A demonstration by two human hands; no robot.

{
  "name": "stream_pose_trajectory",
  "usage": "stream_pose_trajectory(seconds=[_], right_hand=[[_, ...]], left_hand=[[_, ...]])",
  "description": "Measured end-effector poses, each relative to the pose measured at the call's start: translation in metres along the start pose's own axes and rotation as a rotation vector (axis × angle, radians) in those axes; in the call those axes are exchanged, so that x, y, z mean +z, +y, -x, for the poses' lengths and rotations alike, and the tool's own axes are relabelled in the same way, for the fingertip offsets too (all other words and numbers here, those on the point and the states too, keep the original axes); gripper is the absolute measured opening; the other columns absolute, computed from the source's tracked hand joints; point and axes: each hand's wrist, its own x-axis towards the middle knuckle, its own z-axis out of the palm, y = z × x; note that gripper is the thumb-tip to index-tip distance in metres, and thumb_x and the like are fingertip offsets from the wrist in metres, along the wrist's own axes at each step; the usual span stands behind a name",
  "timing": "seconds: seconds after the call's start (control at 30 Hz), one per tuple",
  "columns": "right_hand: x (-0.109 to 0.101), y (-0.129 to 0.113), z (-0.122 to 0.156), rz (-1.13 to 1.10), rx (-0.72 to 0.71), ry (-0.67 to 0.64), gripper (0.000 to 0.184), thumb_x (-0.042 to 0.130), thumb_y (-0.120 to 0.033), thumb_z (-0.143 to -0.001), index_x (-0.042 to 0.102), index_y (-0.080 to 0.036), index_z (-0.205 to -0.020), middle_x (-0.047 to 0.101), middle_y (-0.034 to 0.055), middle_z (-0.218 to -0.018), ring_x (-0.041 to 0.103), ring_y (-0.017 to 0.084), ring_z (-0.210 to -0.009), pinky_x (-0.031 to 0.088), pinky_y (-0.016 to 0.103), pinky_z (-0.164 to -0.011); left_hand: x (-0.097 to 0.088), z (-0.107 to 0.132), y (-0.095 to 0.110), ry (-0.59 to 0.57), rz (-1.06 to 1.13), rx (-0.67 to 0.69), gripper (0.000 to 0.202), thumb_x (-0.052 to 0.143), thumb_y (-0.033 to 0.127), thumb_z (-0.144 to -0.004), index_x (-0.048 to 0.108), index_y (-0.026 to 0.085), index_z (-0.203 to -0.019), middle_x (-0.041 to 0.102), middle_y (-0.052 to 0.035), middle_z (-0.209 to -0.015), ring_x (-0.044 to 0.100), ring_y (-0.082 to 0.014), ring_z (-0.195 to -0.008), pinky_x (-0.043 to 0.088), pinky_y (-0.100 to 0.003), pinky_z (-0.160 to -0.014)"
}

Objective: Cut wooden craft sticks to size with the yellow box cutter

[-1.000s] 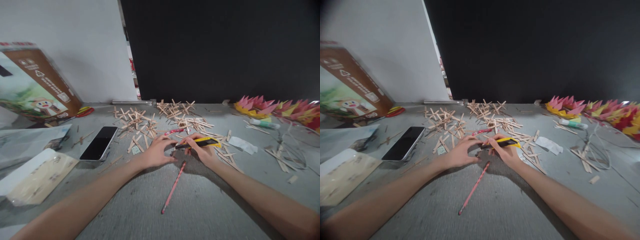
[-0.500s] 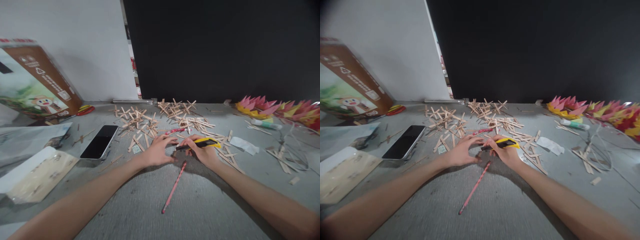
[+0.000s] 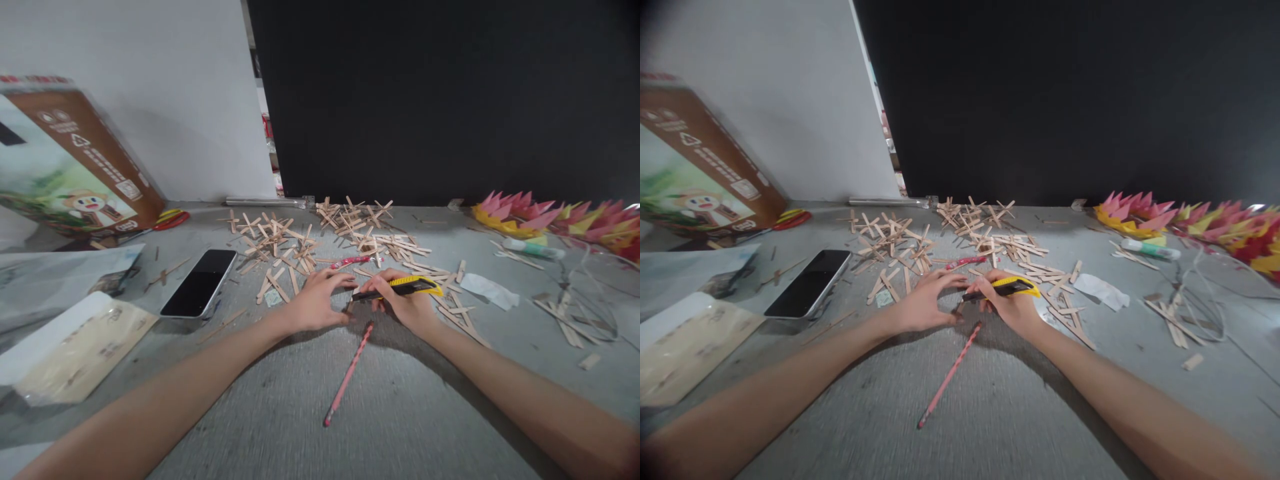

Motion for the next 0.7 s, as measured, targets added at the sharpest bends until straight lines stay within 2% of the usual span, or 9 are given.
stream_pose_trajectory(seconds=[0.3,0.5,0.7], right_hand=[[-0.001,0.007,-0.001,0.044,-0.013,-0.023,0.039,0.063,-0.057,-0.096,0.069,-0.022,-0.081,0.079,0.0065,-0.093,0.061,0.014,-0.051,0.045,0.030,-0.048],[-0.003,0.010,-0.003,0.042,-0.050,-0.055,0.037,0.062,-0.056,-0.097,0.071,-0.022,-0.084,0.077,0.0061,-0.092,0.062,0.014,-0.054,0.051,0.030,-0.053],[-0.003,0.007,-0.003,0.099,-0.085,-0.093,0.036,0.061,-0.053,-0.098,0.074,-0.022,-0.085,0.077,0.0068,-0.090,0.062,0.014,-0.053,0.051,0.030,-0.052]], left_hand=[[0.000,-0.001,0.000,-0.028,-0.006,-0.029,0.084,0.086,0.053,-0.069,0.055,0.034,-0.145,0.053,-0.0107,-0.148,0.035,-0.0407,-0.148,0.034,-0.061,-0.118],[-0.003,-0.001,0.004,-0.030,-0.009,-0.036,0.080,0.085,0.051,-0.071,0.057,0.031,-0.143,0.055,-0.0124,-0.144,0.039,-0.0399,-0.145,0.034,-0.059,-0.118],[-0.002,-0.002,0.005,-0.013,0.012,-0.043,0.080,0.085,0.051,-0.069,0.058,0.031,-0.142,0.054,-0.0130,-0.145,0.039,-0.0414,-0.144,0.034,-0.060,-0.117]])
